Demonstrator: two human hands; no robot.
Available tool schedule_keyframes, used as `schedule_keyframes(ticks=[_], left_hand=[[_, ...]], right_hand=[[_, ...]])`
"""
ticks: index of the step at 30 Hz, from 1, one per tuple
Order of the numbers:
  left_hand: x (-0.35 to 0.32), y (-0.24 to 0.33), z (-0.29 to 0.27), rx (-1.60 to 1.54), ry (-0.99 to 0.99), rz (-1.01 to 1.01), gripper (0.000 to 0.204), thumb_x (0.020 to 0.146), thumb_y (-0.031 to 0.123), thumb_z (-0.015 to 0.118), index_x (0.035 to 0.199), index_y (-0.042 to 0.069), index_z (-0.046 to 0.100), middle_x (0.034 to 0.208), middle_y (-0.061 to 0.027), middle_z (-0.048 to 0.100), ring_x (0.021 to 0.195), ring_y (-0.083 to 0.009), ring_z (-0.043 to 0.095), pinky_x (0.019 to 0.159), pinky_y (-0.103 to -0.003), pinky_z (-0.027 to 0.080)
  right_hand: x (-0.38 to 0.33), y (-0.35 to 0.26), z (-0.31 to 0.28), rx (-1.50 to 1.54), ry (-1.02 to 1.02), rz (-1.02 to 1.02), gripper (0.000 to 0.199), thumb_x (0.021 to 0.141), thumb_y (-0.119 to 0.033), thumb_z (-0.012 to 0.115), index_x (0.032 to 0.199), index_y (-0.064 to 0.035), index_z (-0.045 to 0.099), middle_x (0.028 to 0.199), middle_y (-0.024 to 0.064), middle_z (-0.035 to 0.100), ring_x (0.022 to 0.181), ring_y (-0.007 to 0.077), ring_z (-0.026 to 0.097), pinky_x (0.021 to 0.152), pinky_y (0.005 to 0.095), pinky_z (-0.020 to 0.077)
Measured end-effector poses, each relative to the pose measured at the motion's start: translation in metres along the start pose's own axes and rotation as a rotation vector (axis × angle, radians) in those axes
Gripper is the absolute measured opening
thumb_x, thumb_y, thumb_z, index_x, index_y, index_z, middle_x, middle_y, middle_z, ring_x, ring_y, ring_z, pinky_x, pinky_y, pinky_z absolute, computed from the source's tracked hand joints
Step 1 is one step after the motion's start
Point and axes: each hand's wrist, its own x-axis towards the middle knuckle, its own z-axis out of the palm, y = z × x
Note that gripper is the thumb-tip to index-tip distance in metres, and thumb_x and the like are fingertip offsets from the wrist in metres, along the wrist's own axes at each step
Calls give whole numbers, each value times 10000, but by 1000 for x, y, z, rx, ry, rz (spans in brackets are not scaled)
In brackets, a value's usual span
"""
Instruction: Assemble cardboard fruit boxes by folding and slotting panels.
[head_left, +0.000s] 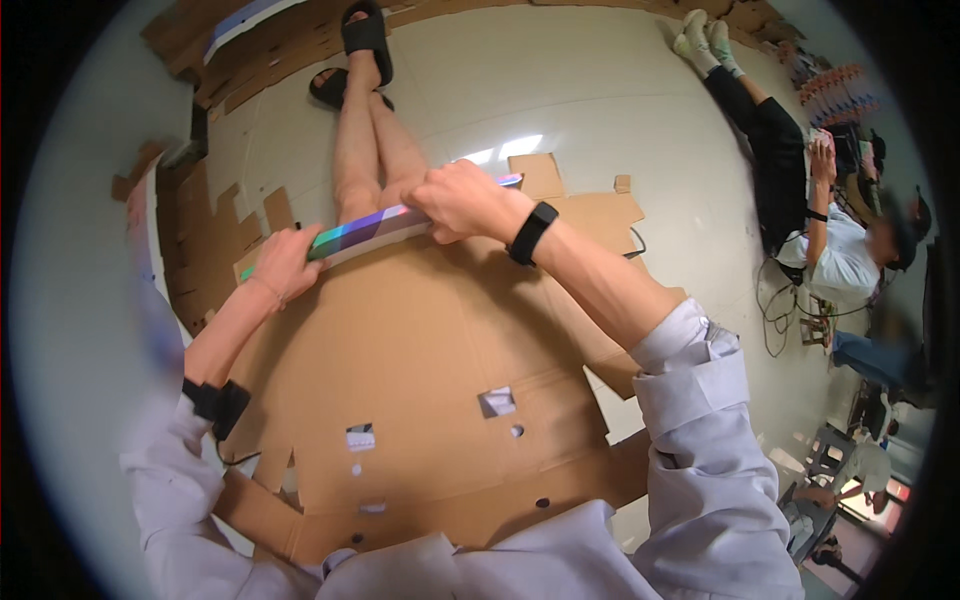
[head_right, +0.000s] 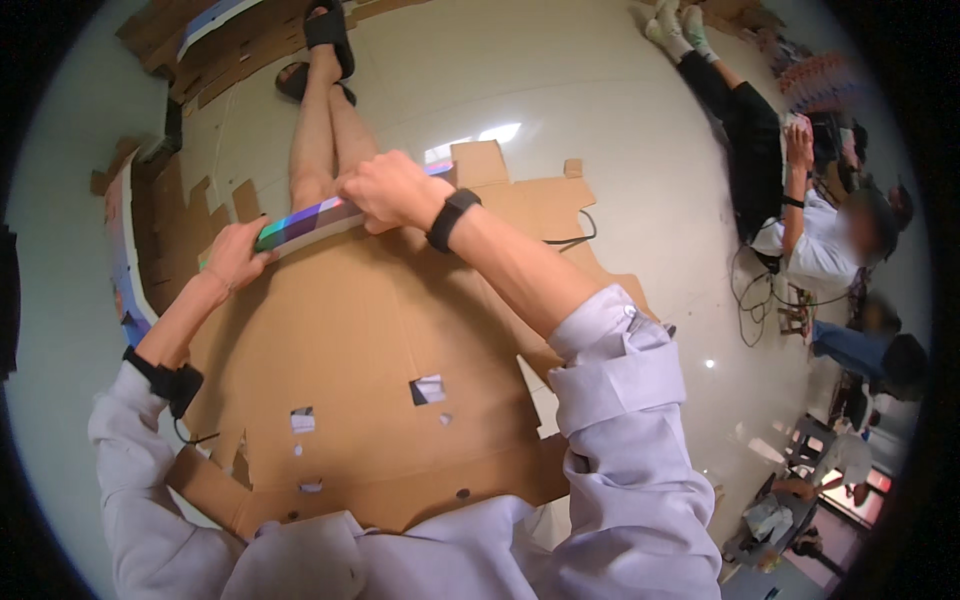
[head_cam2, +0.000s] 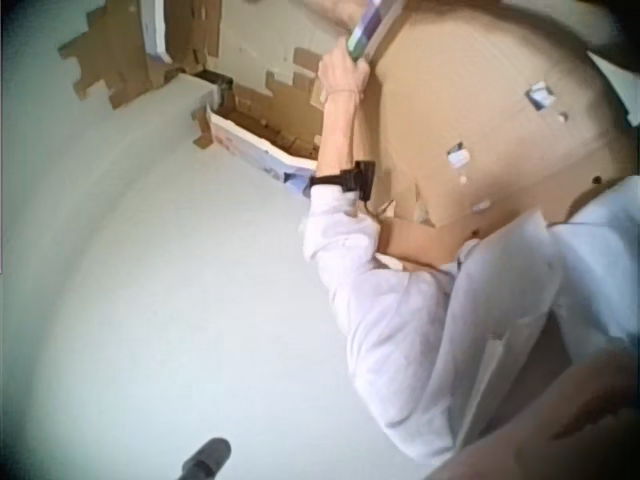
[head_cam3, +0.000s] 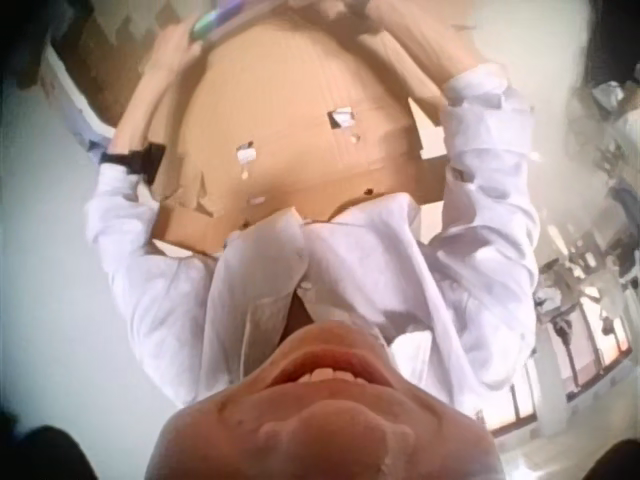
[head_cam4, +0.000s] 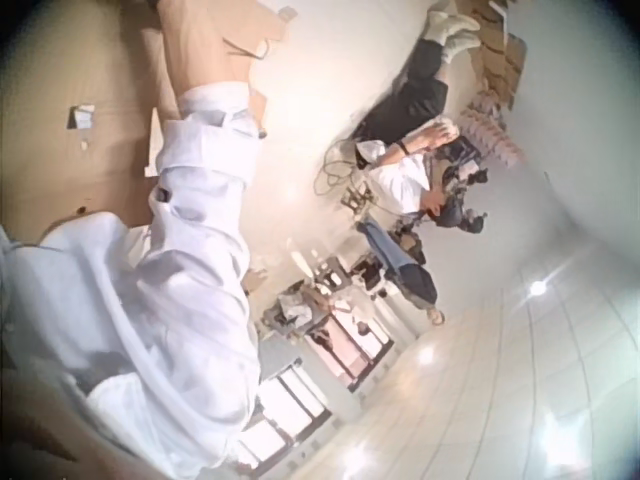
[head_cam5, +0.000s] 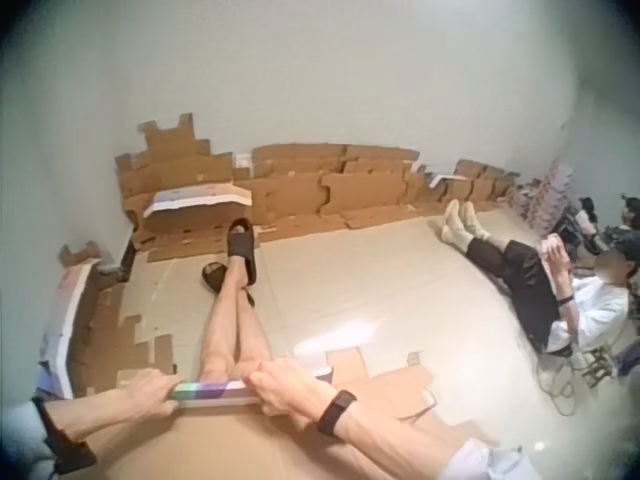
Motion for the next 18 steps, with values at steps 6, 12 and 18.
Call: schedule_keyframes(ticks=[6,12,18], left_hand=[[2,-10,-23,127,-208,231,315,750,244,756,925,46,584,732,-209,637,739,-430,631,669,-520,501],[7,-20,-16,-310,-392,174,463,775,297,729,1150,65,587,883,-210,666,850,-380,651,772,-459,502],[24,-22,-20,-839,-897,-249,650,900,533,578,1360,77,534,1275,-131,610,1159,-226,559,1007,-353,406]], right_hand=[[19,31,-17,625,-867,424,1034,723,-729,685,1527,-154,381,1517,193,407,1411,372,355,1120,490,305],[13,32,8,724,-961,515,1132,697,-923,493,1543,-184,356,1557,185,349,1463,349,274,1158,525,230],[4,22,-3,745,-946,482,1057,720,-948,409,1408,-154,532,1431,146,487,1333,309,437,1079,488,334]])
